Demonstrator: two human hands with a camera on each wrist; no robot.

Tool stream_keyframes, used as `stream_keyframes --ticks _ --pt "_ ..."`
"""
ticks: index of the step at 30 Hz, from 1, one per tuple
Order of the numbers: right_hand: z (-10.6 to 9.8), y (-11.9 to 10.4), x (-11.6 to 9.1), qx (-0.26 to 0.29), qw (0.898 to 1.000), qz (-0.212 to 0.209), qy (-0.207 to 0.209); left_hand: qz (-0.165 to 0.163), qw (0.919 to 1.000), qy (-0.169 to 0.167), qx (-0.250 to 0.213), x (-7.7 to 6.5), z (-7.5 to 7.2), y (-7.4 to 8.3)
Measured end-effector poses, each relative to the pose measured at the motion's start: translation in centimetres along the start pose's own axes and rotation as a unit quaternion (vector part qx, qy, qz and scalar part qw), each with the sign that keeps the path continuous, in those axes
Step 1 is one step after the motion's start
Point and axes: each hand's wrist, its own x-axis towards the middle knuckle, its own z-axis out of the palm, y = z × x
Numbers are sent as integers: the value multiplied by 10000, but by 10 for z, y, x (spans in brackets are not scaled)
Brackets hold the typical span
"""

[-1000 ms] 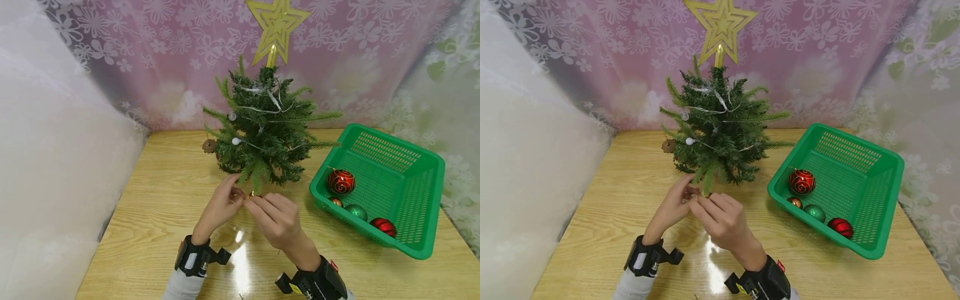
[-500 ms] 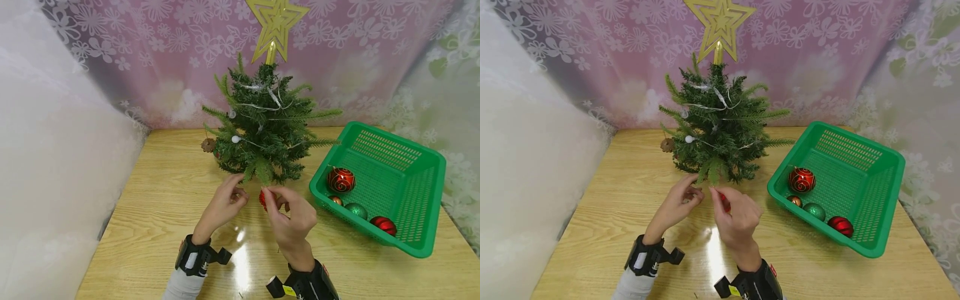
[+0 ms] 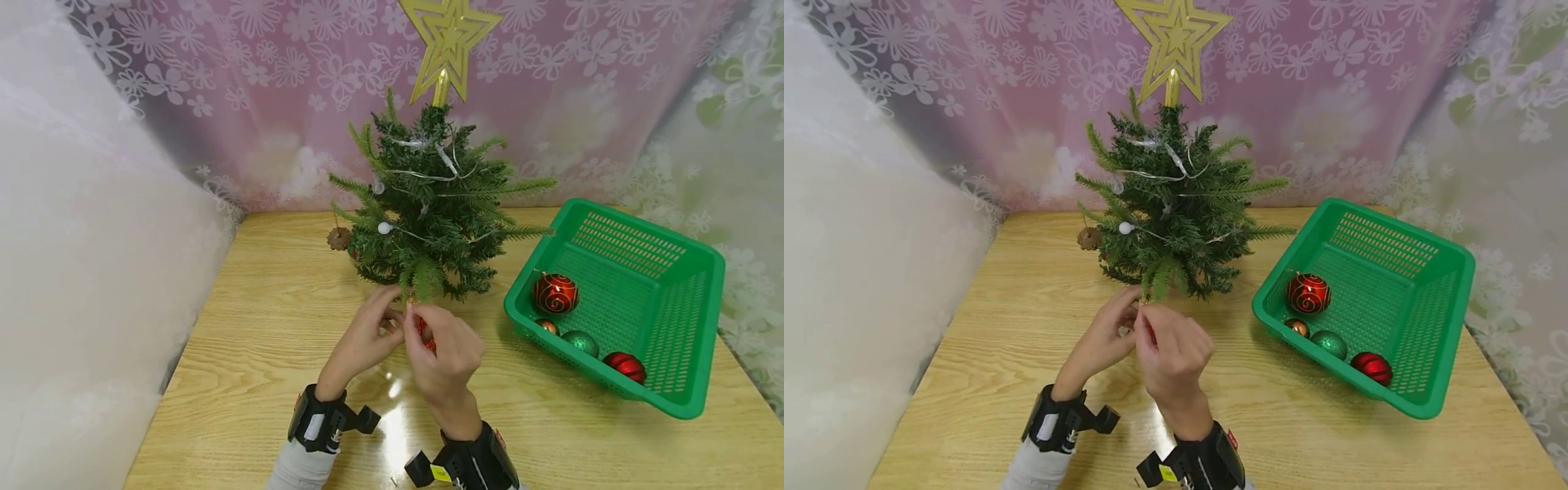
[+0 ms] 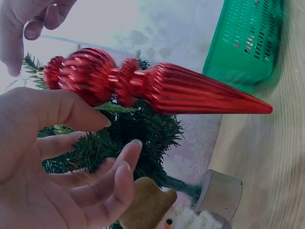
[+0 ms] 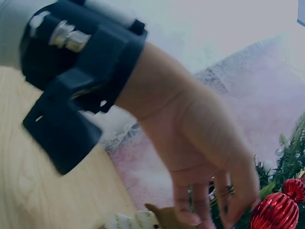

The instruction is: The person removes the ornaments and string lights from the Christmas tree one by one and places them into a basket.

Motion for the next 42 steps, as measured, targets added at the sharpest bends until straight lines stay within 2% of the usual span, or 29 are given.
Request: stream_keyframes --ticks 7,15,22,29,32,37,42 --pt "-1 5 -8 154 9993 -177 -288 269 9994 -160 -135 1 0 0" --pt "-7 13 -17 394 9980 -320 -369 -248 9979 -596 23 -3 -3 4" --pt "-13 16 -22 427 9984 19 -371 -408 9979 -483 99 -5 -4 5" --pt "-18 13 -23 380 9946 948 -198 -564 9978 -357 -29 -4 -1 7" --pt "-18 9 -19 470 9916 1200 -115 -542 9980 -286 -154 -3 0 7" --pt "-14 5 -6 510 9916 1188 -8 -640 9968 -258 -403 -2 1 9" --pt "-13 4 8 -71 9941 1077 -101 -477 9966 -275 -620 0 2 8"
